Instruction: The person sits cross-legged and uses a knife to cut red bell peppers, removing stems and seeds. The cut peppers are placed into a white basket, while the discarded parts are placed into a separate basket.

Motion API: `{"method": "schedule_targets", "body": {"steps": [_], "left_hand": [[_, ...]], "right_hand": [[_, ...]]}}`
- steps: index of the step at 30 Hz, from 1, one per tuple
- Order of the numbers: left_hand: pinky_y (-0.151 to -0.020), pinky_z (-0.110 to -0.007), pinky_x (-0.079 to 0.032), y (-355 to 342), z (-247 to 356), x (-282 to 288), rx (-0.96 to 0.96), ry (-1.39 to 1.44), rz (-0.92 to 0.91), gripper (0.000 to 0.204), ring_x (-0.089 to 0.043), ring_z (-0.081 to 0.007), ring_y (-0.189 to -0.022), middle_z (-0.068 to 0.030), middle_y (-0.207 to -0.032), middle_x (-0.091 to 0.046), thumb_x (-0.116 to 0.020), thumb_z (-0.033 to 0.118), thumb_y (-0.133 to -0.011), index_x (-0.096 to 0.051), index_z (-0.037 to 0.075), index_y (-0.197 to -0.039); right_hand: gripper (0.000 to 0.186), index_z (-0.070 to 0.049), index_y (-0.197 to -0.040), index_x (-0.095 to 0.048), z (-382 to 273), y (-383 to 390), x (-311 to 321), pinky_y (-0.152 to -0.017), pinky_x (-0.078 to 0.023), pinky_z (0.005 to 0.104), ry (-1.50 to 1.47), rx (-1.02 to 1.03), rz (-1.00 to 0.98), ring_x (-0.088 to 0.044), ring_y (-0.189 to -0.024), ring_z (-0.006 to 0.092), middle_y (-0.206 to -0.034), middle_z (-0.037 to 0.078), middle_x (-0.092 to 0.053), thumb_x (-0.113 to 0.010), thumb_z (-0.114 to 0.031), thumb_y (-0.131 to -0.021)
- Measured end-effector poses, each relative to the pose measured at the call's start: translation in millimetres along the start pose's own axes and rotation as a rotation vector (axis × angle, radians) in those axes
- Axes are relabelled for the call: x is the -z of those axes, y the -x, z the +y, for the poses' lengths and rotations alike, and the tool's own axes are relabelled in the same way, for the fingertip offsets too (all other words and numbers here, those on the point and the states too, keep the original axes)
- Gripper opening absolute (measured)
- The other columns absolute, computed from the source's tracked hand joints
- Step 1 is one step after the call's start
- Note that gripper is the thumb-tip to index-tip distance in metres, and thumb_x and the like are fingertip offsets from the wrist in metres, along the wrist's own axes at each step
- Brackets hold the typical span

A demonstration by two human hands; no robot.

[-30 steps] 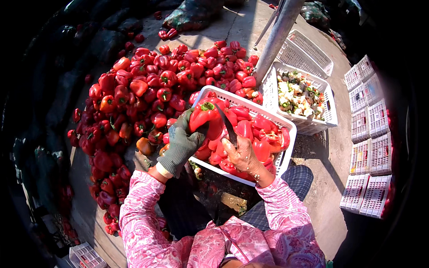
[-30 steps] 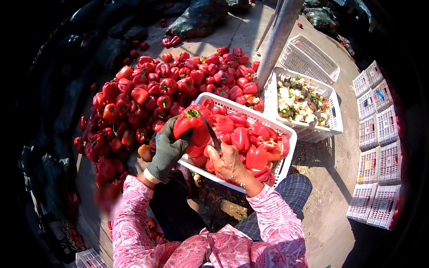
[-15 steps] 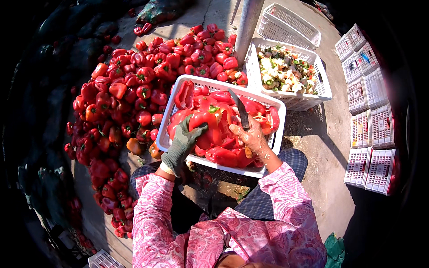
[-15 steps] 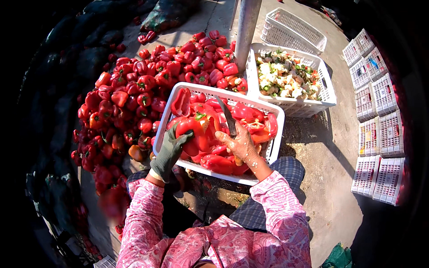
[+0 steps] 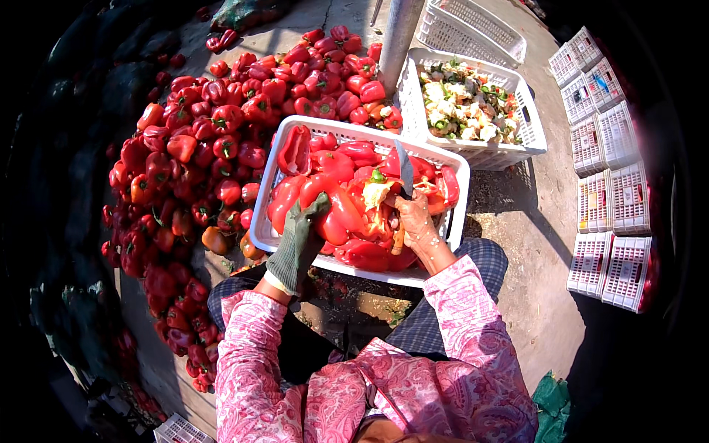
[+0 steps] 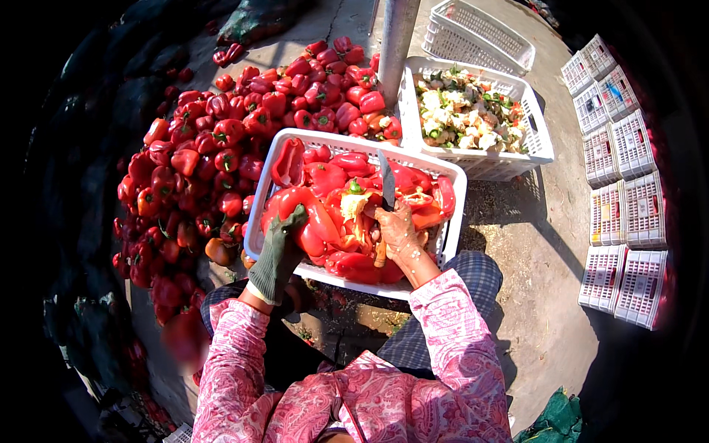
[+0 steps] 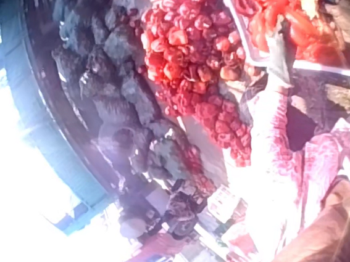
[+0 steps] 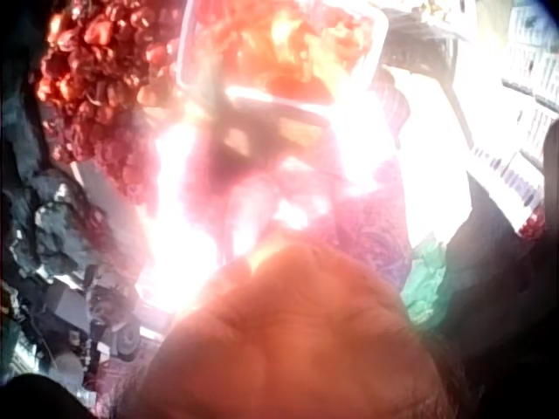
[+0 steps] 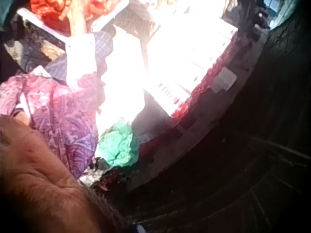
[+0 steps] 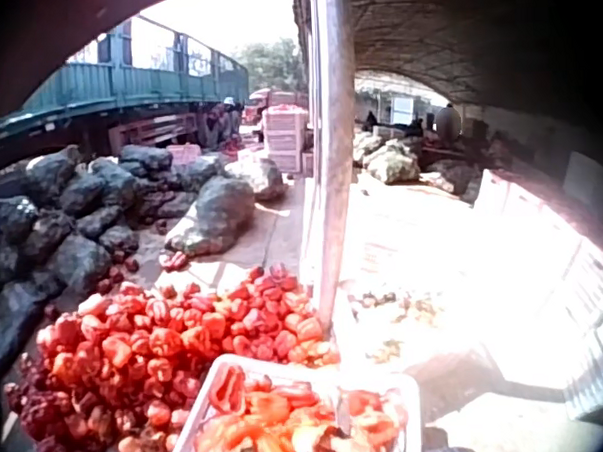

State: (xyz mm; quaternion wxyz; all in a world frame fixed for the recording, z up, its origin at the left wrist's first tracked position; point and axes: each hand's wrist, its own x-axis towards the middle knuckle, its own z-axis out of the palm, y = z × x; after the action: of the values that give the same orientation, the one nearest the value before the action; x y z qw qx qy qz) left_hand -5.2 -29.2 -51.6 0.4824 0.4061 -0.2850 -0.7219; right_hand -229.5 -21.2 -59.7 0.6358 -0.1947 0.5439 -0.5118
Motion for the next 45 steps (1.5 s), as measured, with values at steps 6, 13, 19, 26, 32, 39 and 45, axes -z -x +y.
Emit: {"method": "schedule_targets", "body": {"steps": [6, 13, 19, 26, 32, 39, 45], "left_hand": [[-0.086, -0.032, -0.049, -22.0, -10.9, 9.0, -0.282, -0.392, 0.132, 0.036, -0.059, -0.0183, -0.099, -0.0069, -0.110, -0.060, -0.060, 0.023, -0.090, -0.054, 0.004, -0.120], [-0.074, -0.028, -0.050, -88.5, -4.5, 28.1, -0.450, -1.145, 0.396, 0.060, -0.061, -0.0146, -0.088, -0.0122, -0.108, -0.062, -0.065, 0.036, -0.088, -0.047, -0.003, -0.129], [-0.071, -0.033, -0.057, -27.6, 6.7, -62.4, 0.365, -0.350, -0.285, 0.057, -0.066, -0.0213, -0.084, -0.0087, -0.092, -0.061, -0.060, 0.040, -0.091, -0.044, 0.002, -0.132], [-0.076, -0.031, -0.052, -39.6, -46.9, -16.1, -0.927, -1.299, -0.269, 0.037, -0.058, -0.0161, -0.091, -0.0040, -0.106, -0.057, -0.059, 0.017, -0.093, -0.049, 0.004, -0.126], [-0.081, -0.025, -0.047, -6.8, -10.5, -50.4, 0.096, -0.292, -0.205, 0.049, -0.055, -0.0098, -0.089, -0.0023, -0.103, -0.058, -0.055, 0.024, -0.096, -0.041, 0.001, -0.137], [-0.085, -0.032, -0.050, 10.3, 40.1, -51.9, 0.278, -0.092, -0.497, 0.058, -0.061, -0.0173, -0.100, -0.0087, -0.114, -0.060, -0.053, 0.022, -0.093, -0.032, 0.003, -0.143], [-0.084, -0.026, -0.048, 11.9, 46.9, -36.9, 0.130, -0.435, -0.360, 0.071, -0.060, -0.0113, -0.094, -0.0049, -0.112, -0.061, -0.065, 0.017, -0.085, -0.030, 0.005, -0.145]], "right_hand": [[0.010, -0.005, -0.090, -0.057, -17.0, -2.7, 10.6, -0.033, -0.039, 0.0248, -0.313, 0.146, 0.340, -0.048, -0.039, 0.0125, -0.068, 0.003, -0.058, -0.057, -0.002, -0.080], [0.027, -0.002, -0.106, -0.061, -25.2, -1.8, 34.5, -0.035, -0.041, 0.0233, 0.009, 0.302, 0.340, -0.050, -0.038, 0.0111, -0.073, 0.003, -0.062, -0.060, 0.002, -0.080], [0.034, -0.007, -0.108, -0.064, 3.0, 9.6, 22.3, -0.063, -0.050, 0.0294, 0.721, 0.654, 0.268, -0.067, -0.071, 0.0167, -0.080, 0.010, -0.068, -0.067, -0.002, -0.075], [0.046, -0.009, -0.116, -0.060, 11.6, 26.3, -1.7, -0.064, -0.052, 0.0333, 0.909, 0.939, 0.071, -0.067, -0.075, 0.0252, -0.091, 0.011, -0.067, -0.062, 0.001, -0.071], [0.019, -0.003, -0.099, -0.064, 11.6, 14.0, 8.3, -0.038, -0.037, 0.0228, 0.238, 0.196, 0.045, -0.048, -0.042, 0.0069, -0.063, -0.001, -0.057, -0.064, -0.002, -0.080], [0.017, -0.004, -0.087, -0.055, -4.8, -17.3, 24.6, -0.031, -0.036, 0.0261, 0.054, 0.185, 0.282, -0.046, -0.034, 0.0118, -0.061, 0.003, -0.056, -0.070, -0.004, -0.078], [0.028, -0.002, -0.098, -0.060, -25.2, -23.4, 43.8, -0.045, -0.048, 0.0284, 0.466, 0.351, 0.324, -0.060, -0.050, 0.0153, -0.073, 0.006, -0.064, -0.076, -0.013, -0.077]]}}
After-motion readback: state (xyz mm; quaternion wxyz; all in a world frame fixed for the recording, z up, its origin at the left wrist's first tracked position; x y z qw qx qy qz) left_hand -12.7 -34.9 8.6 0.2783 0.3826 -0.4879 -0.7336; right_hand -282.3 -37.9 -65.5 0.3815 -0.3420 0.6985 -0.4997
